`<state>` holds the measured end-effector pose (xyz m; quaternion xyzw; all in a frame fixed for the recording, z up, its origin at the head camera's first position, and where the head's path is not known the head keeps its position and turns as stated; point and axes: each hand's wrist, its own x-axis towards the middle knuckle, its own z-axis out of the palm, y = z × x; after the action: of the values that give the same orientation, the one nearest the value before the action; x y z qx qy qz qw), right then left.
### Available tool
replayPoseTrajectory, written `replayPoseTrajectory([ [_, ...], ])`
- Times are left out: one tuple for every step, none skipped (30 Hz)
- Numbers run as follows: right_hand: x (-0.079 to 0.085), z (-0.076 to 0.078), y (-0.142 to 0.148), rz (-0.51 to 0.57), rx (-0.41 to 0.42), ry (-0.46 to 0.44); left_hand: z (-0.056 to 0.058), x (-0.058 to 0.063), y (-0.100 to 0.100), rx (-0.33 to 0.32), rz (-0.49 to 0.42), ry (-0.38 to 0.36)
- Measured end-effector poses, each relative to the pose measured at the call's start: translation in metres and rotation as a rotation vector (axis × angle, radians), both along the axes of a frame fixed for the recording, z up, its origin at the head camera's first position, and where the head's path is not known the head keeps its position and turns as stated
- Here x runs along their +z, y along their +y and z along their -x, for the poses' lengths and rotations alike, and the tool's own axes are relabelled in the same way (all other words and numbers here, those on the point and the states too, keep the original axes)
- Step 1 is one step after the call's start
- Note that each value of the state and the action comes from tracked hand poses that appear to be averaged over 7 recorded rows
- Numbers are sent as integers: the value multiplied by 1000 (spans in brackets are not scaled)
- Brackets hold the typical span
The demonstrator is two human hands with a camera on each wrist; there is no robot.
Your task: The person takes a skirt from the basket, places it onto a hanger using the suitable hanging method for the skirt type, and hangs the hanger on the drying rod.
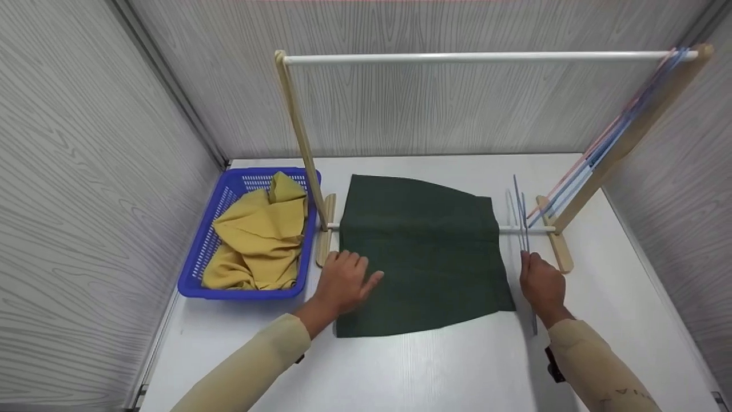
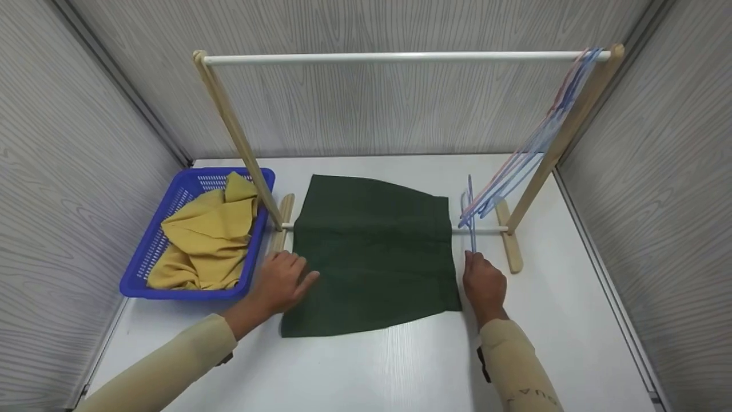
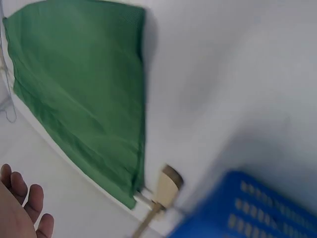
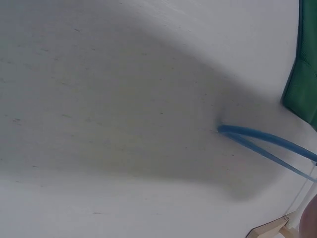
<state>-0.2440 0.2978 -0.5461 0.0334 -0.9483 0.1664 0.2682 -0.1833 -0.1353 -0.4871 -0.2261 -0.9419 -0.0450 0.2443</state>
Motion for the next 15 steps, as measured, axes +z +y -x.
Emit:
replayPoseTrajectory([
  [0, 0, 0, 6, 1, 6, 0, -2, 7, -9, 4, -24],
  [1, -1, -1, 12, 1, 18, 0, -4, 14, -17, 7, -40],
  [2, -1, -2, 18, 1, 32, 0, -6, 21, -23, 13, -54],
  [4, -2, -3, 26, 1, 44, 0, -9, 27, -32, 13, -63],
  [5, -2, -4, 34, 0, 50, 1, -11, 33, -42, 12, -68],
  [7, -2, -5, 43, 2, 58, 1, -13, 39, -50, 12, -71],
  [8, -3, -6, 54, 2, 59, 2, -16, 44, -58, 11, -72],
  [9, -3, -8, 60, -2, 62, 3, -19, 49, -66, 8, -69],
  [9, -3, -9, 69, -9, 62, 3, -21, 53, -73, 8, -68],
  [10, -3, -10, 80, -18, 61, 4, -24, 57, -81, 5, -66],
  [9, -3, -10, 86, -32, 59, 5, -27, 61, -87, 4, -60],
  [8, -3, -11, 91, -49, 54, 6, -30, 66, -93, 4, -55],
  [6, -3, -11, 100, -67, 41, 7, -33, 70, -98, 6, -49],
  [4, -3, -11, 107, -85, 21, 8, -35, 75, -102, 12, -41],
  [2, -3, -10, 115, -99, -4, 9, -38, 80, -105, 20, -37],
])
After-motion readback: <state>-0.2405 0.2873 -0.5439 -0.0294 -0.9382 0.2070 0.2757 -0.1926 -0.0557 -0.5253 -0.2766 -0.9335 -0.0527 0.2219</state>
